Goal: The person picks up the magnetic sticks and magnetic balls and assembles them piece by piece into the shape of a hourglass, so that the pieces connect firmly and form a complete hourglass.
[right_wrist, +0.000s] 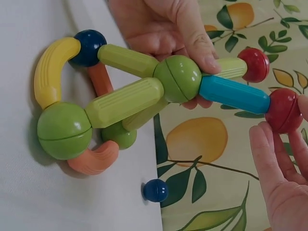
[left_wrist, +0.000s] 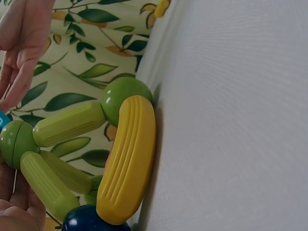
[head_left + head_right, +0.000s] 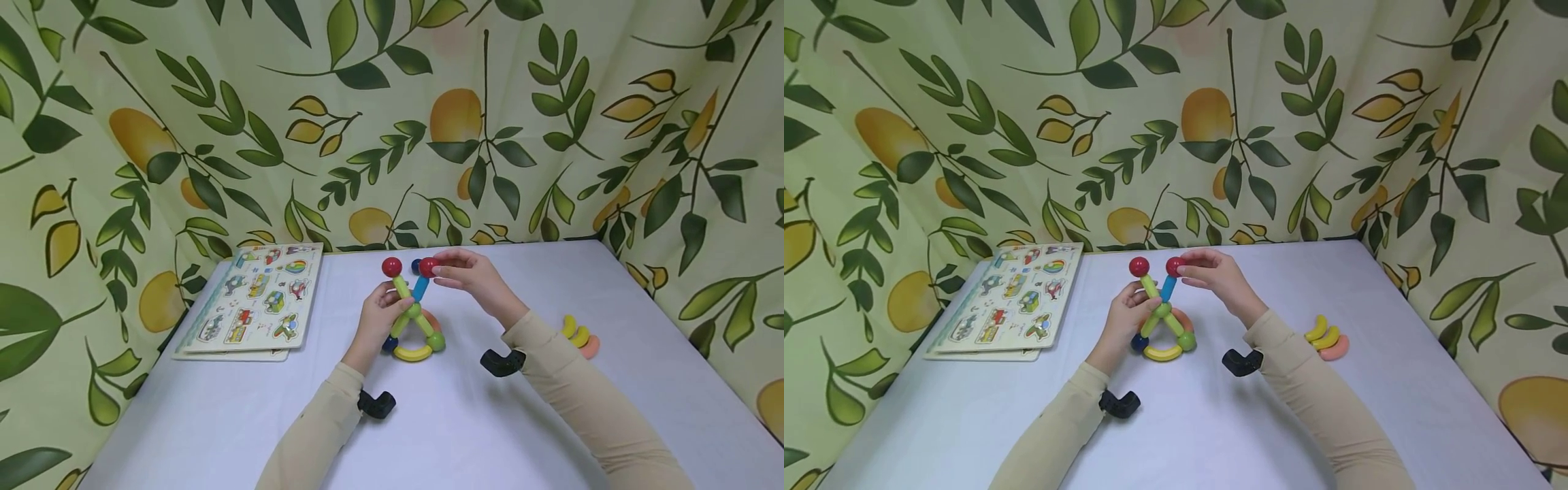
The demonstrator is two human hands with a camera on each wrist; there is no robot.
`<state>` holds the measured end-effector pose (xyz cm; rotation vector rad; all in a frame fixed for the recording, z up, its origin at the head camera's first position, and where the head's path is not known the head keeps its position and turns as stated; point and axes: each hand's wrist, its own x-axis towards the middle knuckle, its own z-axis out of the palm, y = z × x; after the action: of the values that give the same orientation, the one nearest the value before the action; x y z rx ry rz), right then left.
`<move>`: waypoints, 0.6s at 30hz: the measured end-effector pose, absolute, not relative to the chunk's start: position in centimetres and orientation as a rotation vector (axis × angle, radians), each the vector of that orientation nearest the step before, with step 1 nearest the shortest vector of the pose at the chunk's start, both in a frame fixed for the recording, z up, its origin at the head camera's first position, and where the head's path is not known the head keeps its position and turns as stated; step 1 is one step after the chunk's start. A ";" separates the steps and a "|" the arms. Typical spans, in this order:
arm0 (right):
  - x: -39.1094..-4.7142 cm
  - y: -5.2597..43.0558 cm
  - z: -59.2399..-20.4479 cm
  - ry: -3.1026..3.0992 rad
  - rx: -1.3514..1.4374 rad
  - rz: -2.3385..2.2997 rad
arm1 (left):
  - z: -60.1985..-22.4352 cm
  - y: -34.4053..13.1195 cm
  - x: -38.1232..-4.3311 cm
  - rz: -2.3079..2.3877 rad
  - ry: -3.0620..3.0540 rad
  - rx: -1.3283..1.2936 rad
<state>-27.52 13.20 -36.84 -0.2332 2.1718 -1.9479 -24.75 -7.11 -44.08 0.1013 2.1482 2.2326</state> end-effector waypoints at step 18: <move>-28.1 27.2 -39.1 2.592 0.019 -1.280 | -44.4 -7.0 -24.9 2.246 2.181 0.132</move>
<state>-28.06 27.19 -39.10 0.0194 2.5920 -1.2799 -24.92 -7.02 -44.37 0.1315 2.1810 2.2458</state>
